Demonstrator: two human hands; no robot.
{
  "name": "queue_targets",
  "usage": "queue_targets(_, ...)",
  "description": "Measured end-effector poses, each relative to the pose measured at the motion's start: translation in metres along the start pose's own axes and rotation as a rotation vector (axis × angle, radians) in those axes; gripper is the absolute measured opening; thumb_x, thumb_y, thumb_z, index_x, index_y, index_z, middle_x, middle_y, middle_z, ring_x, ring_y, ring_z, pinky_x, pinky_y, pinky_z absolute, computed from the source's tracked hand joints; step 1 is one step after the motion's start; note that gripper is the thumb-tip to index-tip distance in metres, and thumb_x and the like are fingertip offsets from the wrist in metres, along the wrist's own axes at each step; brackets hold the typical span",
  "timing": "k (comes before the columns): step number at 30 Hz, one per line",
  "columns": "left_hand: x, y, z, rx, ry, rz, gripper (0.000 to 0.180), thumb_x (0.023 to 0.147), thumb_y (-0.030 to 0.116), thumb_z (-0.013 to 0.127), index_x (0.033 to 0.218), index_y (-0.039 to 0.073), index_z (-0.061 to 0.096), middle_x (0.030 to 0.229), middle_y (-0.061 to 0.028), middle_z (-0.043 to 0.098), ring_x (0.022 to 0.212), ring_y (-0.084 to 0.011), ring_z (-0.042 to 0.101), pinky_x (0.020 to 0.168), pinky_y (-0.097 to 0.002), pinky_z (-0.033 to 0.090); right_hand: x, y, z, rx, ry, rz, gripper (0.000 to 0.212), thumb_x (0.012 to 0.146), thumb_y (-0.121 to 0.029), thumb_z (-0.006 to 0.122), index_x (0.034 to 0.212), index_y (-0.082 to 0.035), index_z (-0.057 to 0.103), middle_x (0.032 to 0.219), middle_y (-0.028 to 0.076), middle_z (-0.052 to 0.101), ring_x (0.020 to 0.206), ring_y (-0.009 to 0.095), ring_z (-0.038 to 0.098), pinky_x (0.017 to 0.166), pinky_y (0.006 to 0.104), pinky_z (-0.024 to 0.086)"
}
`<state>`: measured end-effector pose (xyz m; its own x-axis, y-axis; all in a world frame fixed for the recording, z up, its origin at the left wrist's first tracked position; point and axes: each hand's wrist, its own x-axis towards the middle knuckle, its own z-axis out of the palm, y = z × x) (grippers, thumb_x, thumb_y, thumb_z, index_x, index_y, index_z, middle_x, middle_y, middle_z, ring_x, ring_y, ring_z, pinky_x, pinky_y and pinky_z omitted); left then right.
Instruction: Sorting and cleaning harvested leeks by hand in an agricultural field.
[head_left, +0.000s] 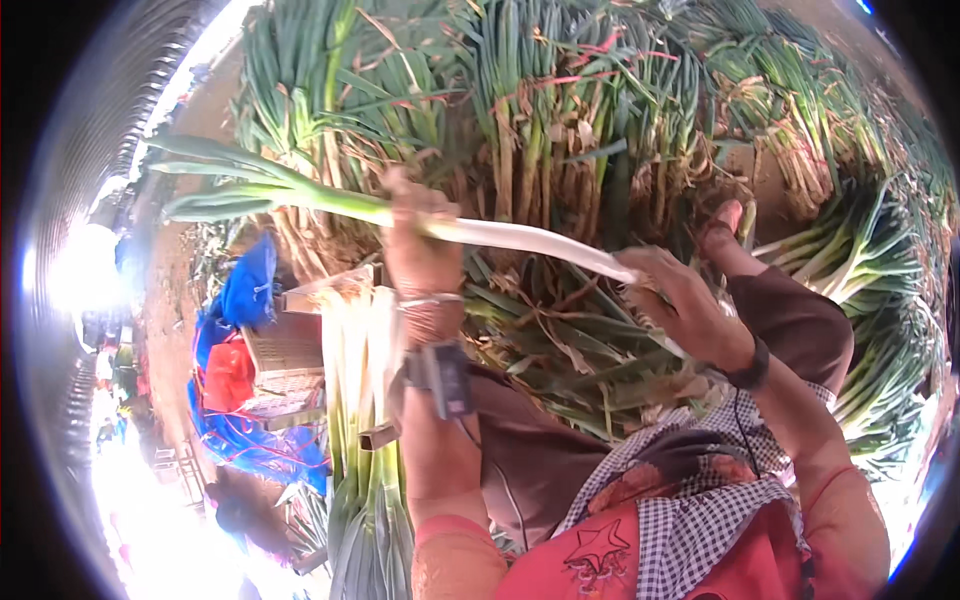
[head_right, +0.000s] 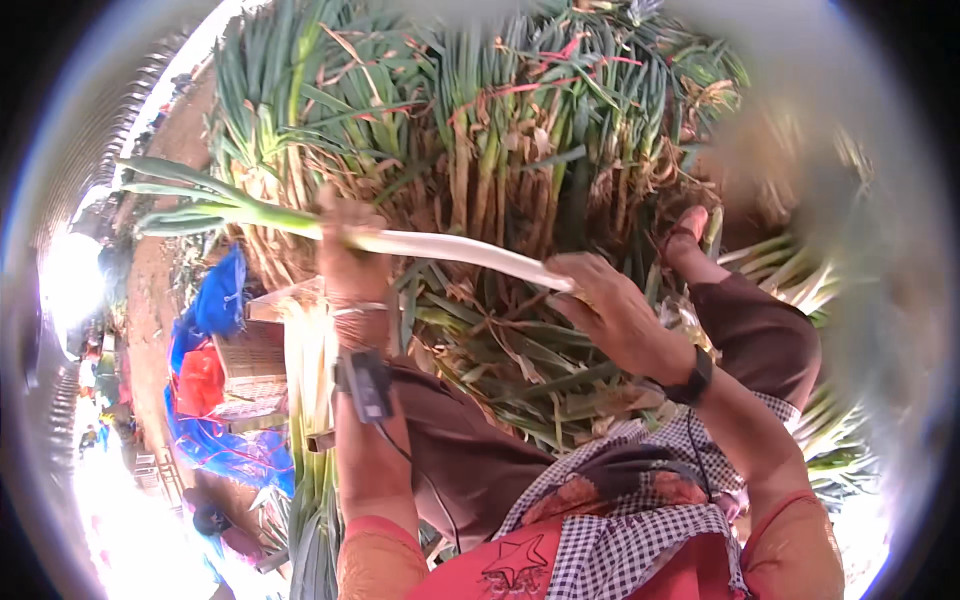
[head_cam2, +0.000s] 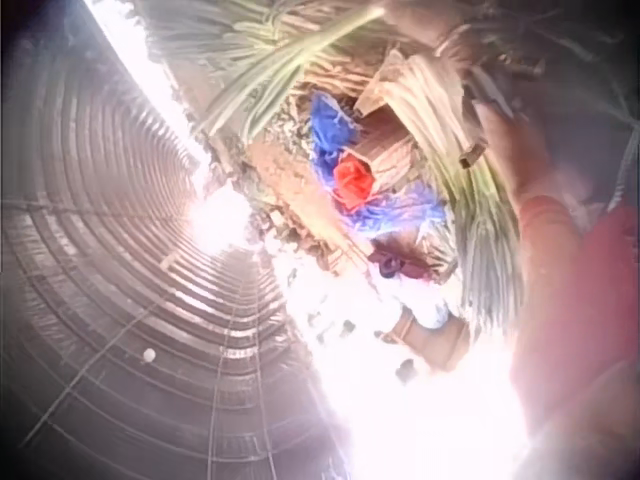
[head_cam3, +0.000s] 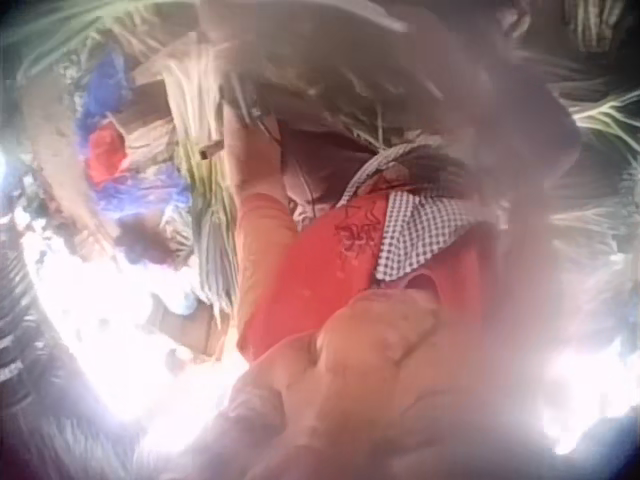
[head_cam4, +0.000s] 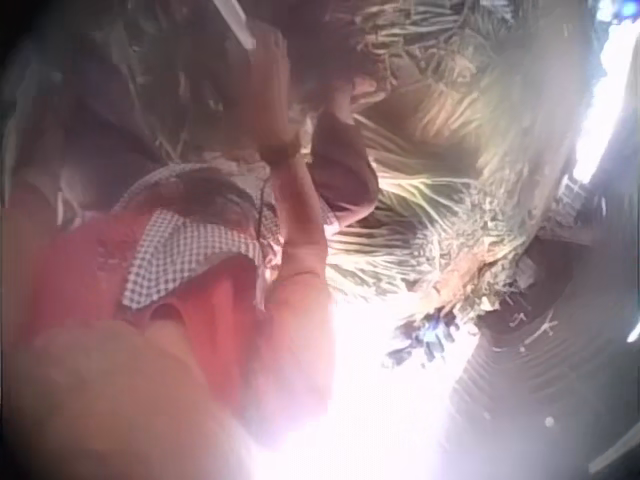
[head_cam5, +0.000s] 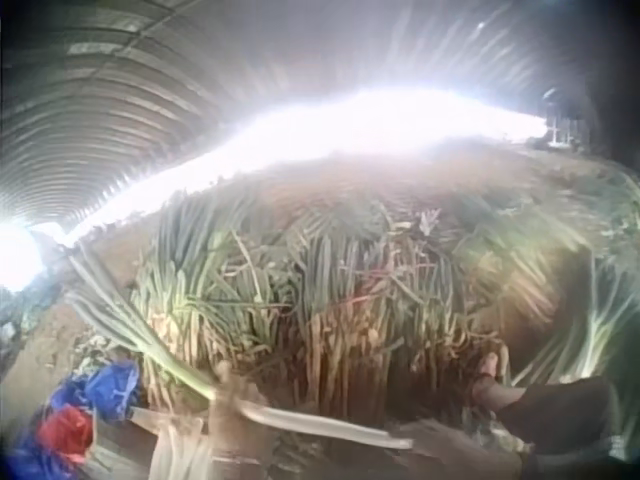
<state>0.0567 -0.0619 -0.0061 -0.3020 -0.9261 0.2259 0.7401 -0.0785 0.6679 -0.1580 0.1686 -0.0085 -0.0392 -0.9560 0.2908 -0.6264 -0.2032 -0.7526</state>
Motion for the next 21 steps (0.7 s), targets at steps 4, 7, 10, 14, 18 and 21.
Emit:
queue_targets(4, -0.025, -0.017, 0.053, 0.046, -0.010, -0.069, 0.047, 0.092, 0.030, 0.068, 0.127, 0.005, 0.051, 0.082, -0.0030, 0.062, 0.080, -0.0159, 0.061, 0.076, -0.0342, 0.052, 0.059, -0.008, 0.017, -0.013, -0.012, -0.075, 0.035, 0.087, -0.008, 0.065, 0.119, -0.001, 0.053, 0.108, 0.016, 0.059, 0.100, 0.038, 0.058, 0.081, 0.0443, 0.047)
queue_targets(7, -0.051, 0.017, 0.051, 0.628, -0.057, -0.293, 0.043, 0.094, 0.031, 0.064, 0.125, 0.003, 0.053, 0.087, -0.0063, 0.065, 0.085, -0.0200, 0.064, 0.083, -0.0389, 0.051, 0.060, -0.020, 0.017, -0.072, 0.025, -0.112, 0.032, 0.085, -0.007, 0.065, 0.114, -0.002, 0.053, 0.105, 0.014, 0.059, 0.097, 0.036, 0.059, 0.076, 0.0439, 0.046)
queue_targets(10, -0.095, 0.060, 0.057, 1.412, -0.268, 0.047, 0.048, 0.088, 0.034, 0.068, 0.126, 0.006, 0.056, 0.101, -0.0090, 0.065, 0.101, -0.0221, 0.062, 0.094, -0.0418, 0.047, 0.050, -0.023, 0.010, -0.210, 0.142, -0.226, 0.034, 0.082, -0.007, 0.066, 0.114, -0.004, 0.053, 0.098, 0.012, 0.058, 0.090, 0.033, 0.060, 0.071, 0.0423, 0.047)
queue_targets(14, -0.107, 0.117, 0.091, 2.181, -0.624, 0.596, 0.057, 0.076, 0.033, 0.074, 0.128, 0.013, 0.059, 0.110, -0.0065, 0.063, 0.110, -0.0250, 0.059, 0.098, -0.0384, 0.044, 0.043, -0.040, 0.018, -0.251, 0.070, -0.392, 0.038, 0.078, -0.009, 0.070, 0.113, -0.005, 0.054, 0.094, 0.010, 0.058, 0.086, 0.029, 0.060, 0.071, 0.0396, 0.049)
queue_targets(18, -0.114, 0.185, 0.043, 2.496, -0.810, -0.095, 0.055, 0.077, 0.021, 0.072, 0.129, 0.011, 0.059, 0.107, -0.0076, 0.065, 0.108, -0.0255, 0.061, 0.091, -0.0377, 0.048, 0.060, -0.040, 0.042, -0.315, -0.101, -0.411, 0.030, 0.080, -0.010, 0.067, 0.106, -0.005, 0.053, 0.094, 0.012, 0.058, 0.086, 0.031, 0.061, 0.072, 0.0407, 0.050)
queue_targets(21, -0.141, 0.262, 0.001, 2.385, -0.440, 0.095, 0.046, 0.081, 0.016, 0.072, 0.125, 0.007, 0.061, 0.104, -0.0137, 0.068, 0.096, -0.0300, 0.066, 0.083, -0.0411, 0.052, 0.074, 0.039, 0.032, -0.516, -0.247, -0.117, 0.021, 0.085, -0.009, 0.061, 0.103, -0.004, 0.050, 0.095, 0.016, 0.058, 0.092, 0.038, 0.060, 0.074, 0.0463, 0.048)
